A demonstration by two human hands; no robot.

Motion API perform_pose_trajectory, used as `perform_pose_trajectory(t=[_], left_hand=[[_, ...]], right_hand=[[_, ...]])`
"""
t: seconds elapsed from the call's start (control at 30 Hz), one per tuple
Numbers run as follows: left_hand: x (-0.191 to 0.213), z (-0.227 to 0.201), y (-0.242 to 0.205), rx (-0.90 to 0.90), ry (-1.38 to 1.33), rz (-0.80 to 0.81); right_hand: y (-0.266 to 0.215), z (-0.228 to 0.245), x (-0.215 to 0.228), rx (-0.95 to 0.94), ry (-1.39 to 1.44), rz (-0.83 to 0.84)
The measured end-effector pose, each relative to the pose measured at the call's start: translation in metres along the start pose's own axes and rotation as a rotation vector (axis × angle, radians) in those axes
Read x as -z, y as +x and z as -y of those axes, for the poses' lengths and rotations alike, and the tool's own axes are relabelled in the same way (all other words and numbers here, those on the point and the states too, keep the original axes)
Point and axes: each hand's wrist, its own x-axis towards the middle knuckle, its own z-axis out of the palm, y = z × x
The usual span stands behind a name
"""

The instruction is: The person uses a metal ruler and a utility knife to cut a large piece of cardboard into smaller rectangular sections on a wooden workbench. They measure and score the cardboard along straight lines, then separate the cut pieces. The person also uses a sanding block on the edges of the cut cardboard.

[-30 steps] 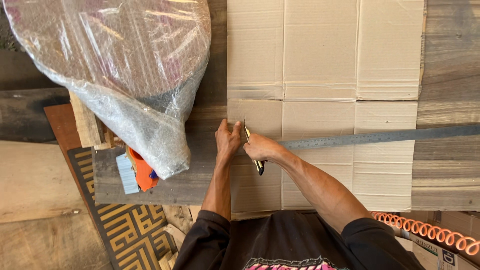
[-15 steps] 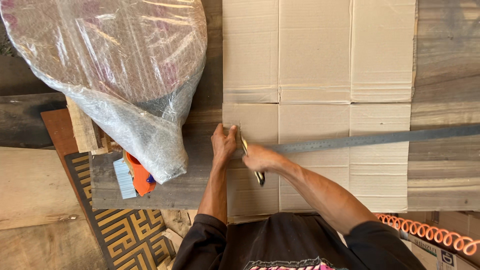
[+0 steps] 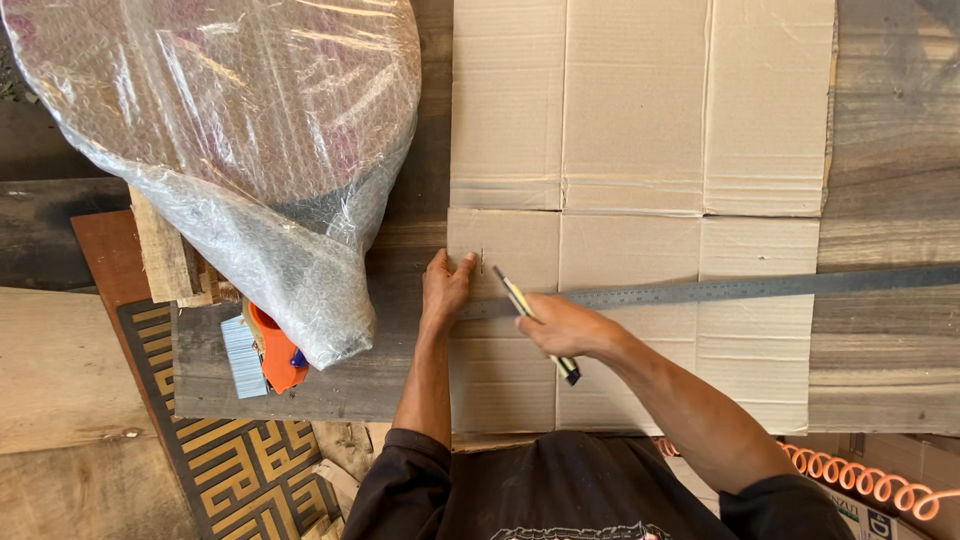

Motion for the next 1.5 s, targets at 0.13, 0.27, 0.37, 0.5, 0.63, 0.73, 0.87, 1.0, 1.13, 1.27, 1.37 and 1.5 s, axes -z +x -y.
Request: perform_pose_trajectory(t=[0.13,0.27,0.37,0.5,0.63,0.73,0.87,1.0,1.13,1.27,1.37,1.5], left_hand=[[0.003,-0.006,0.018,0.008,-0.03,0.073],[0.01,-0.042,0.021,-0.027,-0.184,0.081],[0.005,-0.053,0.026,-0.064,-0.183,0.076],[-0.007,-0.037,0.041,-0.116,-0.118,0.05],[-0.009,-0.033,0.042,-0.11,-0.141,0.048],[-0.009,-0.03,0.045,-0.123,-0.135,0.042],[-0.005,-0.027,0.045,-0.113,-0.124,0.06],[-0.007,-0.021,0.05,-0.124,-0.121,0.066],[-0.005,-0.021,0.047,-0.125,-0.135,0.06],[-0.004,-0.022,0.049,-0.099,-0.143,0.057],[-0.01,-0.008,0.059,-0.094,-0.172,0.051],[-0.009,-0.002,0.06,-0.064,-0.223,0.037]], right_hand=[[0.017,-0.022,0.019,0.041,-0.06,-0.122],[0.045,-0.025,0.005,0.089,0.001,-0.303],[0.064,-0.016,-0.007,0.099,0.029,-0.345],[0.097,-0.026,-0.015,0.136,0.106,-0.375],[0.099,-0.018,-0.007,0.13,0.109,-0.395],[0.093,-0.017,-0.006,0.103,0.106,-0.382],[0.092,-0.037,-0.014,0.175,0.092,-0.389],[0.087,-0.05,-0.005,0.283,-0.086,-0.447],[0.074,-0.049,0.018,0.253,-0.374,-0.496],[0.056,-0.024,0.044,0.205,-0.71,-0.467],[0.058,-0.019,0.051,0.214,-0.808,-0.456],[0.077,-0.033,0.049,0.169,-0.685,-0.453]])
